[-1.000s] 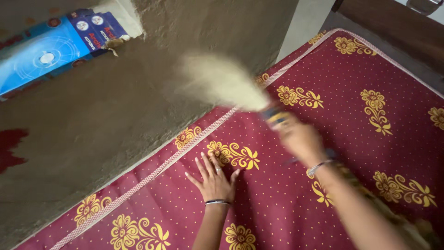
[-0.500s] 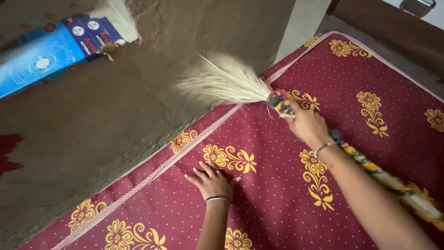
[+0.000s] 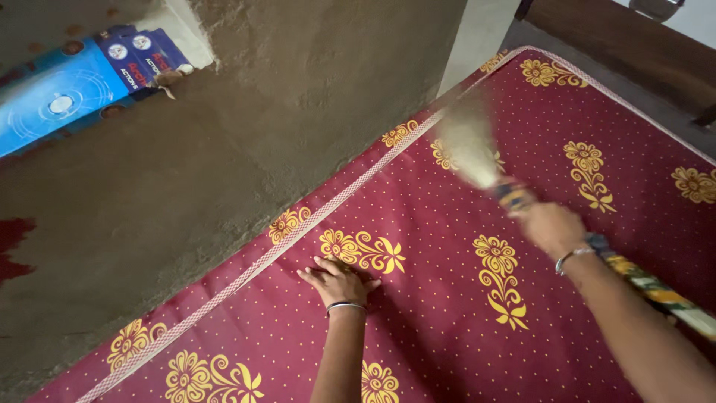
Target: The person sweeps a maroon patterned mattress with a traditional straw broom, moving systematically across the surface and along the edges. The person also lifts the mattress slightly to sweep underneath it.
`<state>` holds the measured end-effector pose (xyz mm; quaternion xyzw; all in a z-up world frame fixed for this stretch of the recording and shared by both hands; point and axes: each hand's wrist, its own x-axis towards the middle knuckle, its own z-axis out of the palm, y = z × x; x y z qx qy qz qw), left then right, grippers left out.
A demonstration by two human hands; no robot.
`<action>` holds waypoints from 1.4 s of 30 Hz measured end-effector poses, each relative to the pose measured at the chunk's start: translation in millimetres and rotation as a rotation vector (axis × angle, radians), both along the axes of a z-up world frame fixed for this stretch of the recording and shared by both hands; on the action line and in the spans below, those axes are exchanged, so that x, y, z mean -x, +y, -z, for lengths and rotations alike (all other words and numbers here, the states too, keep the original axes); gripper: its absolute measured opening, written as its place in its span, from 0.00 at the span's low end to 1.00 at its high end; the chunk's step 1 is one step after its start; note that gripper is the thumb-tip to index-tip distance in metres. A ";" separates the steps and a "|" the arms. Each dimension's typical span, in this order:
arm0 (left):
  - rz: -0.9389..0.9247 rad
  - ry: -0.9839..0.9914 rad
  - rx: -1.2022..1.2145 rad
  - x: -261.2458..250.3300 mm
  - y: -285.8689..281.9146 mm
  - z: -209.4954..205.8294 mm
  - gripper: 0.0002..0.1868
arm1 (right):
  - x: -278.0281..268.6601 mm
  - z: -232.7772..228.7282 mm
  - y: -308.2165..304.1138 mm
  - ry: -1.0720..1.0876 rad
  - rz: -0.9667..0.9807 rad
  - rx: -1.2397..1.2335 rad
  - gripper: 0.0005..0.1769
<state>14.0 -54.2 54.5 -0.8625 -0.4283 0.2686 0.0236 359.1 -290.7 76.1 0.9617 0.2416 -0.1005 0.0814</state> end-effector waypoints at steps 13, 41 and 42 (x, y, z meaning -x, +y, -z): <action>-0.019 0.000 -0.020 1.5 -3.5 6.9 0.67 | 1.3 -59.3 -28.3 -0.163 0.170 -0.268 0.27; -0.050 -0.173 0.171 25.9 8.8 -12.7 0.59 | 64.9 4.5 -92.7 0.190 0.315 -0.258 0.58; -0.066 -0.211 0.207 30.9 5.1 -16.6 0.56 | 91.9 8.5 -112.2 0.163 0.267 -0.203 0.51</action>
